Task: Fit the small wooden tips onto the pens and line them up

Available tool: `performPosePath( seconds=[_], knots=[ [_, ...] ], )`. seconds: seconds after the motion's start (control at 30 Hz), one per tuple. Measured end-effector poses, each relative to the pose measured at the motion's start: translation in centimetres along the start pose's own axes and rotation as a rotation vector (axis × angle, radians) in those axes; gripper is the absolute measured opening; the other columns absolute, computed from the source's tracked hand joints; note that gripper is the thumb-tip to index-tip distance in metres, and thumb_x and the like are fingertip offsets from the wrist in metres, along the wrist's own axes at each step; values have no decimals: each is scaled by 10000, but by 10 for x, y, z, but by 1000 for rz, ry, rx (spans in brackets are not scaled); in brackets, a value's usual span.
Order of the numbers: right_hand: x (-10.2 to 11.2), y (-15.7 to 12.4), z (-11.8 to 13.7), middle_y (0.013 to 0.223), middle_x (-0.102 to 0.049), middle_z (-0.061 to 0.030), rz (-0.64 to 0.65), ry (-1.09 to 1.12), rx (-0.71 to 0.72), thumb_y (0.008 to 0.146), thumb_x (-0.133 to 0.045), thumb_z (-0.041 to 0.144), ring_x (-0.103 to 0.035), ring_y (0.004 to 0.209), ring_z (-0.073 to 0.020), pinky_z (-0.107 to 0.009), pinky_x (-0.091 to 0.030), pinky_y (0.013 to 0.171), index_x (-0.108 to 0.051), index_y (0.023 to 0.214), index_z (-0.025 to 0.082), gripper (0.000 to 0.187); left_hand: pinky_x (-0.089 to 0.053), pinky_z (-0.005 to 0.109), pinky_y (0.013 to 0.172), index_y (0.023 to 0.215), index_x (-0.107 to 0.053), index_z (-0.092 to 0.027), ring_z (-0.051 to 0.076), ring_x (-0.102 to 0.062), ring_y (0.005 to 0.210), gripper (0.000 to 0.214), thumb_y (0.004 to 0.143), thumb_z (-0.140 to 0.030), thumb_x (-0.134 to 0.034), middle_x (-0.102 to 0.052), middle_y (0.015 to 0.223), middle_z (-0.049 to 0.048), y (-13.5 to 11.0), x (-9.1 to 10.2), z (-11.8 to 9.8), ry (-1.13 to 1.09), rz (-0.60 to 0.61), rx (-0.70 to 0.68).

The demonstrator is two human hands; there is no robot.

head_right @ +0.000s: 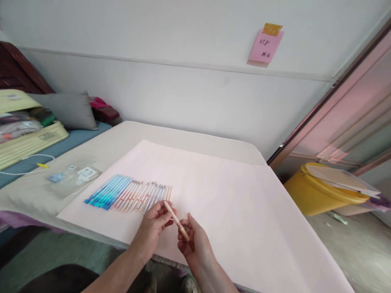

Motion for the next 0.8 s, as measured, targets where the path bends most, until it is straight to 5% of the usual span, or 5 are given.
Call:
performPosePath(
  seconds=[0.2,0.33,0.5,0.67,0.8],
  knots=[
    [-4,-5,-4,629,-538,21,2,25,-42,721,-587,479,-495,528,-66,-196,-375,482,-578,780,160,325,-441,287,732,859,-607,-186,167,-587,842,233,673,-323,-642,-640,850,56,1,4,-2,22,-19,13],
    [-13,-10,19,688,-570,-7,61,-291,164,734,-581,389,-507,601,-80,-199,-384,517,-618,773,136,258,-431,261,664,847,-632,-175,141,-575,753,255,652,-337,-657,-629,825,50,7,16,-6,26,-90,-9],
    [-30,-11,29,526,-470,54,164,-689,347,641,-583,184,-437,459,-82,-221,-372,407,-621,705,141,86,-431,256,633,794,-622,-168,116,-549,675,203,657,-316,-645,-602,757,21,9,22,-3,68,-117,-22],
    [-26,-2,12,465,-490,66,164,-696,258,599,-523,143,-421,385,-75,-220,-372,374,-565,649,149,65,-430,254,613,843,-583,-160,104,-535,631,253,641,-295,-652,-583,729,4,10,34,7,49,-222,9],
    [-10,9,9,419,-494,54,48,-667,207,629,-510,188,-437,354,-74,-194,-235,340,-535,642,149,48,-428,253,617,874,-550,-149,94,-537,614,310,626,-297,-661,-571,727,0,10,51,12,-53,-375,45]
  ],
)
Point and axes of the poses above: each hand's wrist, its own y-axis towards the middle knuckle, its own x-axis out of the back of the hand, z = x × y, the point moved 9 cm from there along y, towards the middle knuckle
